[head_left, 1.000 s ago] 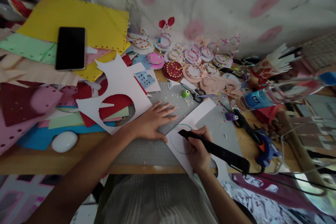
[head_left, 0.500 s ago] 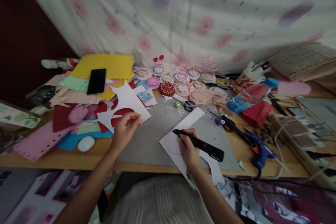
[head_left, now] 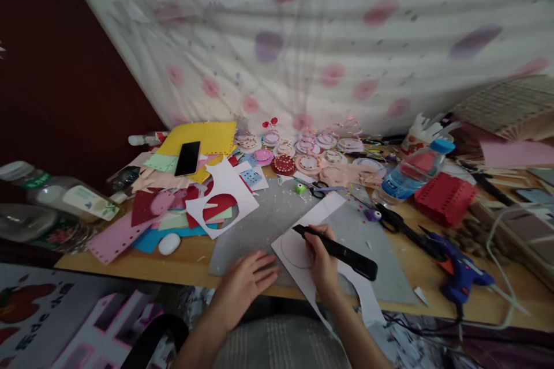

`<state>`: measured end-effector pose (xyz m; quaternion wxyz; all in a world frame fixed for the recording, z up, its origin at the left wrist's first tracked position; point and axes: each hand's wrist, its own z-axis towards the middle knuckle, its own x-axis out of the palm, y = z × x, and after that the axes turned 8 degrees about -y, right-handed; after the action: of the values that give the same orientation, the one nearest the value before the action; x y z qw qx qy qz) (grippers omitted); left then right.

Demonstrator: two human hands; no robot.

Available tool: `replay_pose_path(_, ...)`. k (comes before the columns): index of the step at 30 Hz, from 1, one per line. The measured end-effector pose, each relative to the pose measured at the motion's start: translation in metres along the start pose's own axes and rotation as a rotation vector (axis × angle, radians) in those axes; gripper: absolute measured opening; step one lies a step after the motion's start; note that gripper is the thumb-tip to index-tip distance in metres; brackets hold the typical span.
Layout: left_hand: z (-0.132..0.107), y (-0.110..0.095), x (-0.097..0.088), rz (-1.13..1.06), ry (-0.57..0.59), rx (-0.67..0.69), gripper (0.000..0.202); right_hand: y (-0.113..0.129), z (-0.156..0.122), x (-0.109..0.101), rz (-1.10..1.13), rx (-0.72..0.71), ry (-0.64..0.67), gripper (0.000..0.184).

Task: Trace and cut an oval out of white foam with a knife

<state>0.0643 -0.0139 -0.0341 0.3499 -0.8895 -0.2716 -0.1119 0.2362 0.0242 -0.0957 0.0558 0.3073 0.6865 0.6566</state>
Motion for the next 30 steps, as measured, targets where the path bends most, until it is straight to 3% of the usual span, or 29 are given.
replay_pose_path(3,0.001,0.002,0.010,-0.080,-0.051,-0.099,0.016,0.006,0.001,0.002,0.038,0.078,-0.009,0.022)
replay_pose_path(6,0.007,0.001,0.015,-0.079,-0.097,-0.103,0.013,0.014,0.005,0.004,0.070,0.166,-0.036,0.022)
replay_pose_path(11,0.018,0.005,0.022,0.012,-0.015,-0.030,0.011,0.031,0.011,0.007,0.099,0.238,-0.042,0.024)
replay_pose_path(13,0.021,0.006,0.028,0.057,0.053,0.028,0.004,0.040,0.013,0.009,0.098,0.244,-0.006,0.023)
replay_pose_path(17,0.026,0.001,0.039,0.153,0.187,0.128,0.029,0.054,0.022,0.014,0.077,0.233,0.123,0.020)
replay_pose_path(24,0.036,-0.012,0.038,0.237,0.170,0.157,0.041,0.065,0.046,0.012,0.059,0.132,0.201,0.019)
replay_pose_path(30,0.040,-0.018,0.029,0.284,0.209,0.177,0.037,0.054,0.040,0.009,0.024,0.134,0.209,0.017)
